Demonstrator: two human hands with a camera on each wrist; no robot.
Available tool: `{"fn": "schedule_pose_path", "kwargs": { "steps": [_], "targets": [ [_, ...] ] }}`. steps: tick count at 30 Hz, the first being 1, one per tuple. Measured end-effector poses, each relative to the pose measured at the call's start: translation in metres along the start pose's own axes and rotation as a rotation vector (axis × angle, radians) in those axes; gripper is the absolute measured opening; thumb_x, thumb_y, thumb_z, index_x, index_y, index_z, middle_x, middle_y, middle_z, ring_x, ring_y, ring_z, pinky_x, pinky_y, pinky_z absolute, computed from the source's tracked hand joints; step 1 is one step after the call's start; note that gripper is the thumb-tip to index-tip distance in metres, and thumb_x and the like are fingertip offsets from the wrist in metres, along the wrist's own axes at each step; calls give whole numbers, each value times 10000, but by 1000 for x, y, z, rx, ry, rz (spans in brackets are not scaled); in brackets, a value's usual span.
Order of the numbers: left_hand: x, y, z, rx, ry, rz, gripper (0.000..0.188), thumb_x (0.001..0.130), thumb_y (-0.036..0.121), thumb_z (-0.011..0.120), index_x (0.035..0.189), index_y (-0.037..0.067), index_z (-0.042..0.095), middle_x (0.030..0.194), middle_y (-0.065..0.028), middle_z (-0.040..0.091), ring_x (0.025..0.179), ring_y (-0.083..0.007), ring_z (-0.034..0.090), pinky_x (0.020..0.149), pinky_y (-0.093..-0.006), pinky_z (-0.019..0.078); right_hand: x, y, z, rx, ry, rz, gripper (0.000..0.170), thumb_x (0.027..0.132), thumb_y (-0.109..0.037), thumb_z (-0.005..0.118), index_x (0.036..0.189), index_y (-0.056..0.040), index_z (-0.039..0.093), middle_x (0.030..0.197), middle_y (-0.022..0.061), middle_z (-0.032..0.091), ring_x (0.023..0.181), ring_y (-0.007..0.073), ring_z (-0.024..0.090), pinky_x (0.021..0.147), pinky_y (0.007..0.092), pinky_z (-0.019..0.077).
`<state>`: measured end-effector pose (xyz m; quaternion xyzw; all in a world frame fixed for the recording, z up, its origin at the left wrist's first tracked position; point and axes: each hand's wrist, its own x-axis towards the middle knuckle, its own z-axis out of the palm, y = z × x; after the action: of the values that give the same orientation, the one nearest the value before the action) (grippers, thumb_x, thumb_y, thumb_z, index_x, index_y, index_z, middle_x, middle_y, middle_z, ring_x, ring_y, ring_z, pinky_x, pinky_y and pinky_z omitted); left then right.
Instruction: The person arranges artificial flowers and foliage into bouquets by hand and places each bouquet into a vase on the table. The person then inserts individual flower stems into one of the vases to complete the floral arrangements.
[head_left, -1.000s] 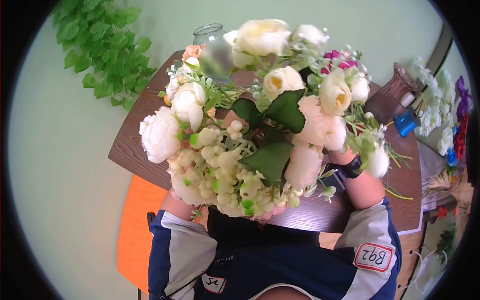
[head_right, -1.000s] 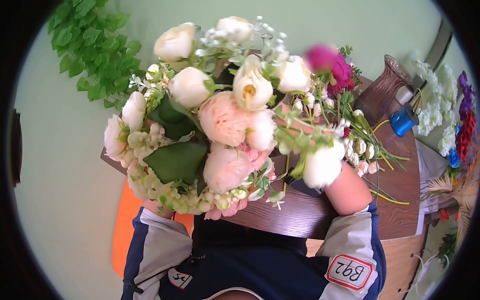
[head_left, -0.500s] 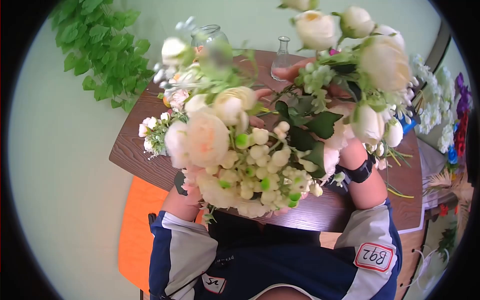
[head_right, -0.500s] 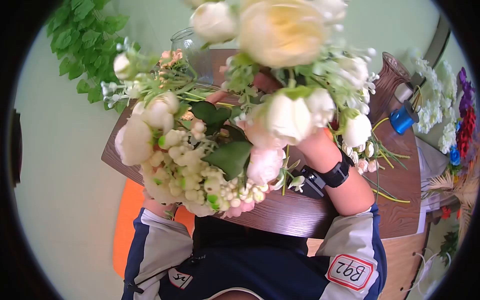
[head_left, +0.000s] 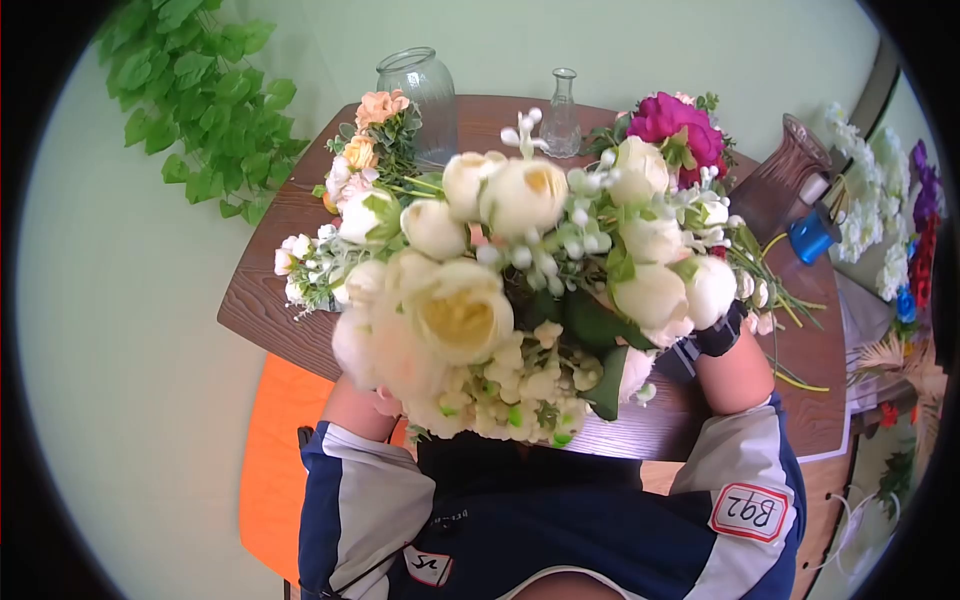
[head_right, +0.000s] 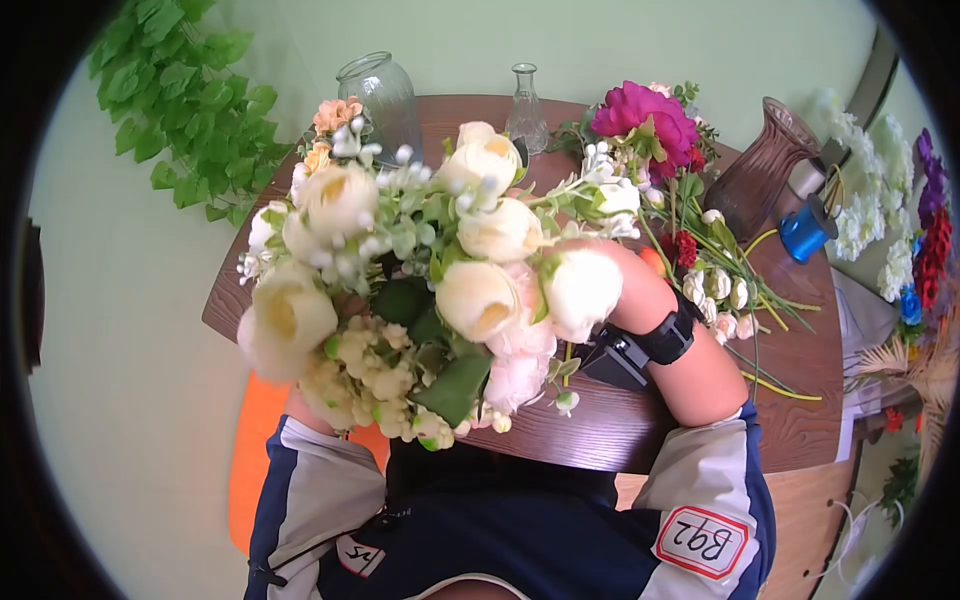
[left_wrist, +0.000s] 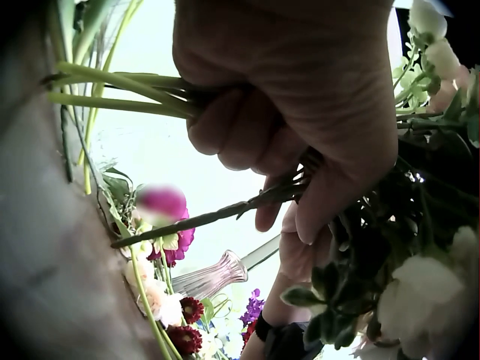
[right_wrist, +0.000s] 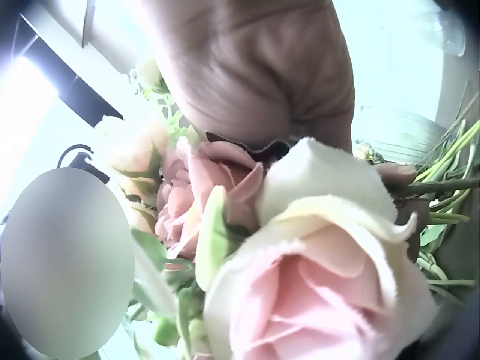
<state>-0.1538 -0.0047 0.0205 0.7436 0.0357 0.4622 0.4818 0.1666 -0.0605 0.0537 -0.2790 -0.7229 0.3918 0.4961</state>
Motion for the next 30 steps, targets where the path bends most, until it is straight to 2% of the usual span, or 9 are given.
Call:
{"fn": "schedule_pose_path", "kwargs": {
  "steps": [5, 7, 9, 10, 21, 24, 26, 29, 30],
  "targets": [
    [0, -1, 1, 27, -14, -3, 114, 873, 223, 444, 830, 118, 452, 785, -36, 451, 699, -158, 448, 639, -292, 373, 27, 9, 2, 96, -7, 70, 321, 724, -188, 662, 1010, -51, 612, 969, 84, 633, 835, 182, 608, 763, 305, 475],
    [3, -3, 2, 32, -25, 1, 112, 873, 222, 444, 833, 118, 452, 788, -36, 451, 701, -158, 448, 641, -293, 374, -22, 3, -4, 127, -3, 98, 318, 725, -186, 660, 1009, -51, 612, 969, 83, 633, 835, 182, 608, 763, 305, 475],
    [4, -3, 3, 41, -32, 1, 111, 873, 222, 444, 835, 118, 452, 791, -36, 451, 704, -159, 448, 643, -294, 374, -15, 5, 2, 164, -5, 126, 314, 727, -183, 659, 1009, -52, 612, 968, 83, 633, 835, 182, 608, 763, 305, 475],
    [3, -3, 3, 48, -33, 1, 111, 872, 222, 444, 836, 117, 452, 793, -37, 451, 706, -159, 448, 644, -294, 374, 28, 10, 12, 184, -7, 139, 313, 727, -182, 658, 1008, -52, 612, 968, 83, 633, 835, 182, 608, 763, 305, 475],
    [4, 2, -3, 129, -44, 17, 106, 870, 220, 445, 850, 116, 452, 808, -39, 451, 721, -160, 447, 655, -299, 376, 16, 14, 22, 390, -53, 271, 294, 735, -168, 650, 1004, -54, 613, 967, 82, 632, 835, 182, 607, 765, 306, 474],
    [2, 2, -1, 147, -40, 16, 105, 869, 220, 445, 854, 116, 451, 813, -39, 451, 725, -160, 446, 657, -300, 376, -17, 15, 9, 449, -69, 317, 289, 737, -164, 647, 1002, -55, 613, 967, 82, 632, 835, 182, 607, 766, 307, 474],
    [0, 3, 0, 158, -41, 15, 105, 869, 220, 445, 856, 115, 451, 815, -40, 451, 727, -160, 446, 659, -301, 376, 16, 17, 41, 488, -76, 346, 286, 738, -161, 646, 1001, -55, 614, 966, 81, 632, 836, 182, 607, 766, 307, 474],
    [2, 1, 1, 176, -45, 18, 105, 868, 219, 446, 860, 115, 451, 820, -40, 451, 732, -160, 446, 662, -302, 377, -35, 17, 7, 543, -85, 385, 281, 740, -157, 643, 1000, -56, 614, 966, 81, 632, 836, 182, 607, 766, 307, 474],
    [2, 2, 1, 184, -47, 18, 104, 868, 219, 446, 861, 115, 451, 821, -40, 451, 733, -160, 446, 663, -303, 377, 1, 19, 27, 563, -89, 398, 279, 741, -156, 643, 1000, -56, 614, 966, 81, 632, 836, 182, 607, 766, 307, 474]
  ]
}}
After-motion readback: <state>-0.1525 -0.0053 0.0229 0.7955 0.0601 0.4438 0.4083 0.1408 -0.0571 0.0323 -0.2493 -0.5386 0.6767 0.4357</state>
